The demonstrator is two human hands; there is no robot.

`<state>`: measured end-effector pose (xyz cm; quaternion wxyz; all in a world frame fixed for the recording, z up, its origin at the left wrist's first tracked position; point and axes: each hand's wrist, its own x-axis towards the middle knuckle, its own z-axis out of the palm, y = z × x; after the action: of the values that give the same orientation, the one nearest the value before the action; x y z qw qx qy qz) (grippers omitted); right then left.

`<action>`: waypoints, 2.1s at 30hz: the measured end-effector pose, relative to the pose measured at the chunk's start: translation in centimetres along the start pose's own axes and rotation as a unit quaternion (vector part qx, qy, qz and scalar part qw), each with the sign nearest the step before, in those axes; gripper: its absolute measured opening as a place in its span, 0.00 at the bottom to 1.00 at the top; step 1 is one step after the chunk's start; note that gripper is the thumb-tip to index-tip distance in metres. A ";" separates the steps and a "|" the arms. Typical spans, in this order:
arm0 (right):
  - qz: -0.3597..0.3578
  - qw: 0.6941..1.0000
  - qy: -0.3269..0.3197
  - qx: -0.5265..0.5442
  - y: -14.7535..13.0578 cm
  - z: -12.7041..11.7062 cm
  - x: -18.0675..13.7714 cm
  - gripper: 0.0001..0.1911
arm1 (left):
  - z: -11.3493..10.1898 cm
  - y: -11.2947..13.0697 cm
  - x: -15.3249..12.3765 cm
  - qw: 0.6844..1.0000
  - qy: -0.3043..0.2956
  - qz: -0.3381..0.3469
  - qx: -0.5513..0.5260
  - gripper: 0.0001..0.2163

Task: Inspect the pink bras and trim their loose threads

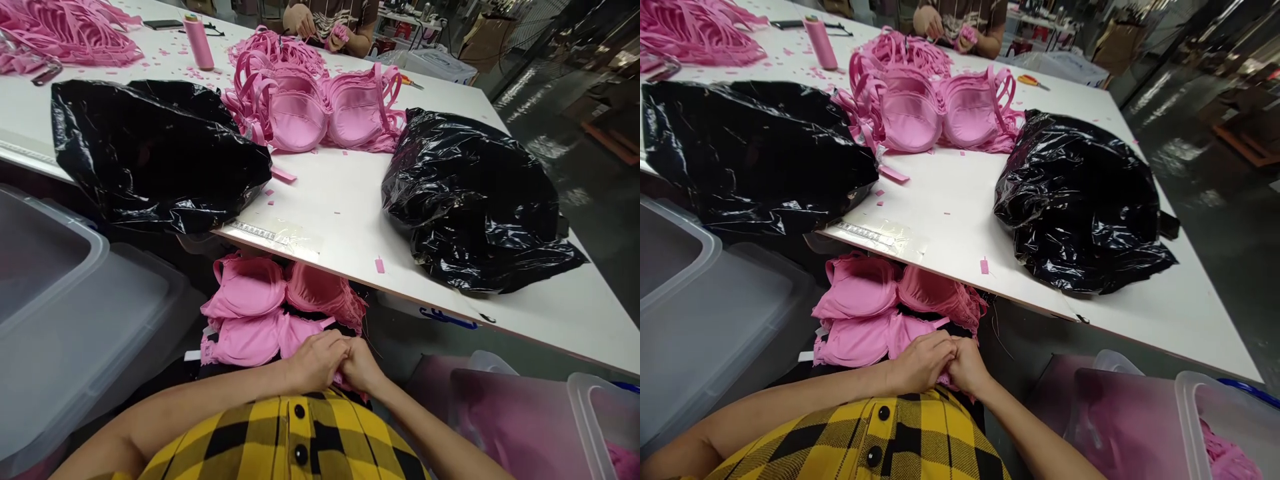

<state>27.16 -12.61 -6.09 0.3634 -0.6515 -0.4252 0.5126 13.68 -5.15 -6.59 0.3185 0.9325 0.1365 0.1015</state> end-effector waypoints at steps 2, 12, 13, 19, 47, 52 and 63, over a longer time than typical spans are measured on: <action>0.017 1.000 -0.005 0.013 -0.1 0.1 0.1 0.10 | -0.9 -0.9 -0.4 0.998 0.017 -0.059 0.015 0.08; 0.061 0.995 -0.027 0.073 -0.5 -1.8 -1.3 0.16 | -6.3 0.1 -5.8 0.924 -0.070 -0.247 -0.284 0.10; 0.052 0.996 -0.024 0.068 -0.8 -2.0 -1.5 0.16 | -6.3 0.3 -6.3 0.891 -0.093 -0.278 -0.347 0.08; 0.036 0.996 -0.027 0.078 -2.6 -2.5 -2.3 0.18 | -5.7 0.6 -8.1 0.607 0.030 -0.407 -0.682 0.07; -0.292 0.910 0.127 -0.266 -2.9 -0.3 -3.6 0.05 | -3.6 2.2 -4.9 0.510 0.006 -0.435 -0.742 0.18; -0.302 0.894 0.175 -0.280 -1.6 -0.8 -4.1 0.04 | -7.1 2.4 -6.3 0.735 -0.134 -0.395 -0.534 0.10; -0.335 0.895 0.150 -0.254 -0.3 -1.6 -3.4 0.08 | -8.4 -1.1 3.9 0.979 -0.160 -0.119 -0.037 0.10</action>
<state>28.30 -15.69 -4.31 0.3952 -0.6096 -0.6746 0.1306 14.85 1.76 -0.34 0.3805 0.9012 0.1900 -0.0829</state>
